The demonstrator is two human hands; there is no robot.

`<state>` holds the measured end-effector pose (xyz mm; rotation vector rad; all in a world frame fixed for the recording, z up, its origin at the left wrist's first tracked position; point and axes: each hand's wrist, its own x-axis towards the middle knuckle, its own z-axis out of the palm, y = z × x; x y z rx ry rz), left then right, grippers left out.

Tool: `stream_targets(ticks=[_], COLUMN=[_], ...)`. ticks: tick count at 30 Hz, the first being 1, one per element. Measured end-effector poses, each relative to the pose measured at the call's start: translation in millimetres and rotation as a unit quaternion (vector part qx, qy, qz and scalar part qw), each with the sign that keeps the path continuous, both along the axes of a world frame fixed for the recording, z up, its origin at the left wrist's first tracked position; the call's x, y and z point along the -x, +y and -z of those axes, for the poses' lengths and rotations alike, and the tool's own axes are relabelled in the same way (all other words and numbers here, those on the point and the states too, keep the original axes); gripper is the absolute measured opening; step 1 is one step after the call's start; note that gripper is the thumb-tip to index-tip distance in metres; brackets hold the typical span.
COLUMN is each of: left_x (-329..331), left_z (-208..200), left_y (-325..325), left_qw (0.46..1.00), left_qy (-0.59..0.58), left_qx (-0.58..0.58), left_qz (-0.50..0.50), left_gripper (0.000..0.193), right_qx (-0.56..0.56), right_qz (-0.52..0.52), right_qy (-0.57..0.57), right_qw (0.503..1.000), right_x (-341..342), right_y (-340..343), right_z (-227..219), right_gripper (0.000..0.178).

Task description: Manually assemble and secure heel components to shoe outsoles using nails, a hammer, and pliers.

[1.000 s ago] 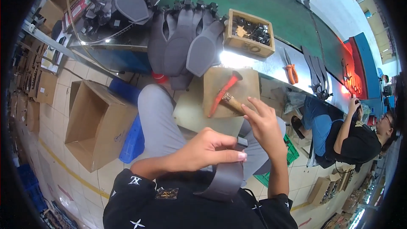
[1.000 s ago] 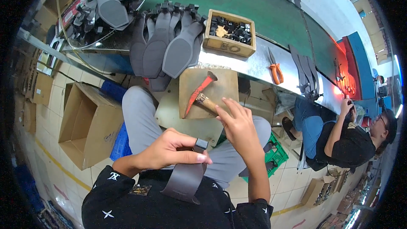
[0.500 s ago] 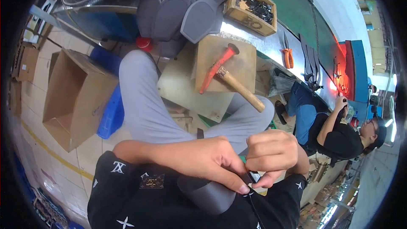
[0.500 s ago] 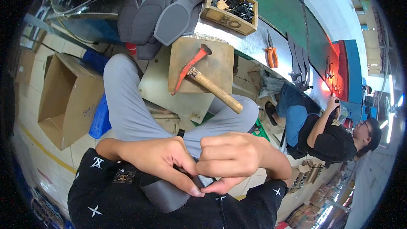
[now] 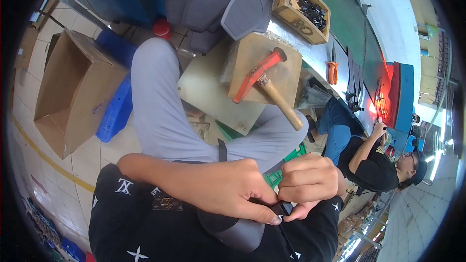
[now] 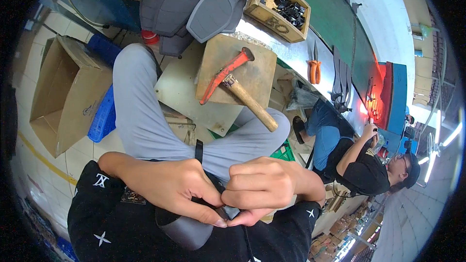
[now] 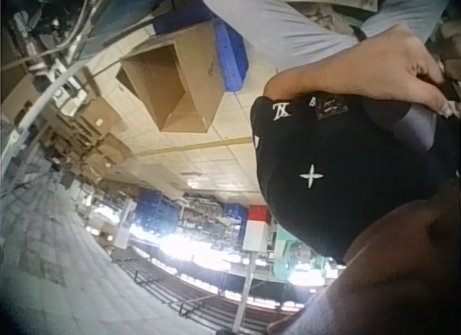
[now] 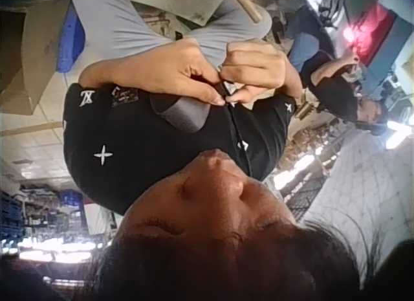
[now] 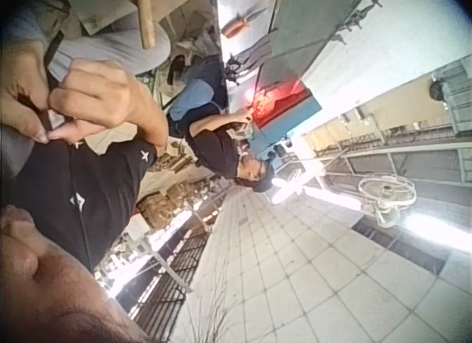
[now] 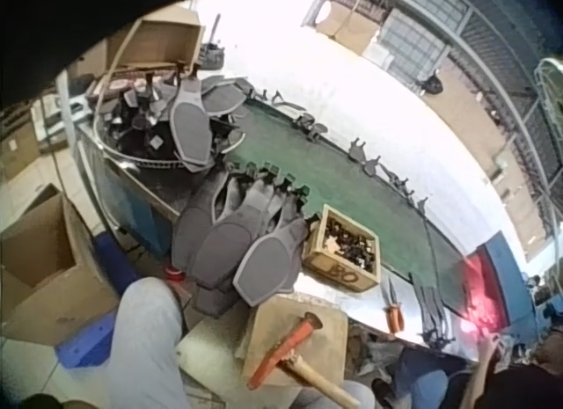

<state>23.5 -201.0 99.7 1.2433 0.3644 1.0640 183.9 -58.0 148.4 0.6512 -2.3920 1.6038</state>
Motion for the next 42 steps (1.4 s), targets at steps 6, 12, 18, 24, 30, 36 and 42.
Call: stream_targets(ticks=[6, 12, 18, 24, 30, 36, 42], left_x=[1.8, 7.5, 2.1, -12.2, -11.8, -17.9, -21.7], left_z=[3.0, -0.1, -5.0, -2.9, -14.4, -16.1, -12.3], left_y=[-0.4, 4.2, 5.7, 3.2, 1.8, 1.2, 4.4], left_qw=[0.998, 0.978, 0.971, 0.96, 0.95, 0.938, 0.939], left_qy=[0.033, 0.081, 0.121, 0.088, 0.11, 0.072, 0.098], left_qx=[-0.005, 0.142, 0.178, 0.193, 0.216, 0.284, 0.299], left_qz=[-0.057, -0.13, -0.104, -0.182, -0.196, -0.184, -0.14], left_gripper=[0.03, 0.034, 0.019, 0.036, 0.035, 0.025, 0.025], right_qx=[-0.028, 0.007, 0.073, 0.107, 0.061, -0.004, 0.012], right_qz=[-0.043, 0.177, 0.578, 0.649, 0.63, 0.52, 0.455], right_qy=[-0.023, -0.247, -0.164, -0.114, -0.131, -0.039, -0.061], right_qw=[0.998, 0.953, 0.796, 0.745, 0.763, 0.854, 0.888], right_x=[7.6, -9.4, -61.3, -65.5, -75.6, -92.8, -65.5], right_y=[18.5, 52.5, 83.8, 85.2, 57.5, 26.4, 24.0], right_z=[-0.2, 26.0, 66.9, 63.6, 47.6, 9.0, 31.6], right_gripper=[0.036, 0.054, 0.029, 0.034, 0.031, 0.02, 0.043])
